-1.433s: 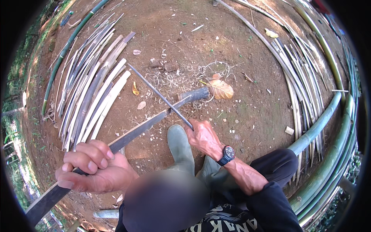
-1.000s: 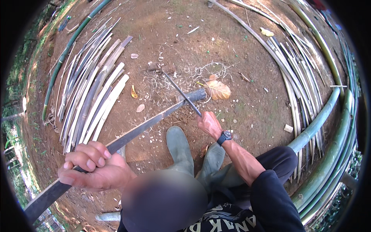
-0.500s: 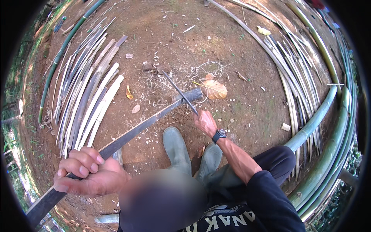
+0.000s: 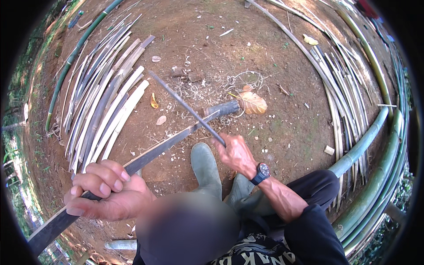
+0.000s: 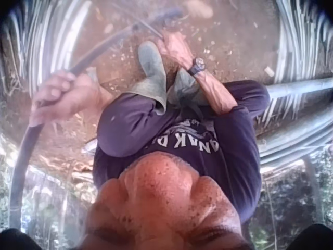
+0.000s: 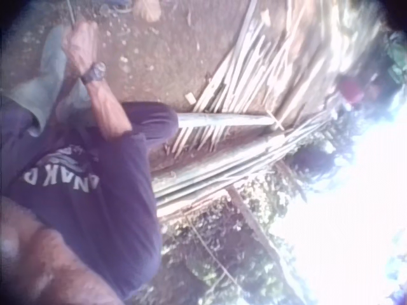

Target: The person sits on the ground and uses a machete to shave the outer layer off long bamboo strips. They hold the bamboo against a wooden block and repeatedly strike it with the blade to remove the dark outer skin, revealing the lighter inner wood. The person works on multiple strips, placing the finished pieces aside.

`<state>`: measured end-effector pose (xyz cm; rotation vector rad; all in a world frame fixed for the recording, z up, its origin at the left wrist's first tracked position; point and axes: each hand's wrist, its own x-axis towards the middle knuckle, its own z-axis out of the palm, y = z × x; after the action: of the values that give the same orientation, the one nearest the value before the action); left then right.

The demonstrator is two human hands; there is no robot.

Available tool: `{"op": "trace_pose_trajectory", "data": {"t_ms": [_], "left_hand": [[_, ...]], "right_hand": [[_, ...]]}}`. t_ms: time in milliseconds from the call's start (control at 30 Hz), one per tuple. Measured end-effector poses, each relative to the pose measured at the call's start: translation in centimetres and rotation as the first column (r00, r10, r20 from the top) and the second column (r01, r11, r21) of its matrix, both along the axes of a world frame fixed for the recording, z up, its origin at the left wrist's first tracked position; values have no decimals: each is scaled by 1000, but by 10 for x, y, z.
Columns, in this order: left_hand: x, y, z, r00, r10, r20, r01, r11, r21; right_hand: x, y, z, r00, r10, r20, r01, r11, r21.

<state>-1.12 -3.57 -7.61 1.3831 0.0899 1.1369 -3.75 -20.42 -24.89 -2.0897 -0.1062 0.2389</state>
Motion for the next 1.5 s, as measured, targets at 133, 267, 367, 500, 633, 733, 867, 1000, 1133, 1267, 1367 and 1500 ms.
{"op": "trace_pose_trajectory", "data": {"t_ms": [133, 267, 367, 500, 633, 733, 867, 1000, 1133, 1267, 1367, 1500], "left_hand": [[0, 5, -1, 1000, 3, 1, -3, 999, -53], [-1, 1, -1, 1000, -8, 25, 9, 999, -54], [-3, 6, -5, 999, -32, 32, 34, 998, -49], [3, 6, -3, 999, 5, 32, -2, 996, -87], [-3, 10, -5, 999, -14, 29, 15, 999, -33], [-1, 10, -4, 999, -12, 35, 14, 998, -59], [2, 9, -3, 1000, -16, 11, 16, 1000, -22], [-1, 18, -8, 1000, 19, -4, -19, 1000, -18], [2, 16, -5, 999, -5, 37, 9, 995, -97], [8, 24, -6, 999, 37, 6, -36, 995, -94], [6, 35, -7, 997, -70, 39, 71, 997, -31], [2, 42, -5, 956, -256, 143, 262, 965, -25]], "right_hand": [[-11, -10, -34, 957, -88, -275, 79, 996, -43], [-1, -22, -47, 980, -38, -195, 4, 986, -169], [-1, -15, -40, 985, -17, -172, -4, 993, -119], [0, -21, -58, 983, -28, -184, 4, 991, -132], [-6, -9, -32, 996, 0, -92, -12, 992, -129], [-4, -11, -26, 995, 20, -96, -34, 989, -142], [-4, -59, -103, 982, -20, -186, -45, 940, -339], [-3, -29, -75, 986, -23, -163, -20, 965, -260], [-5, -54, -124, 978, -84, -190, 21, 950, -313], [-7, -65, -143, 977, -122, -173, 55, 935, -350], [-2, -65, -134, 958, -139, -252, 57, 950, -306], [6, -62, -109, 940, -122, -319, 43, 969, -243]]}}
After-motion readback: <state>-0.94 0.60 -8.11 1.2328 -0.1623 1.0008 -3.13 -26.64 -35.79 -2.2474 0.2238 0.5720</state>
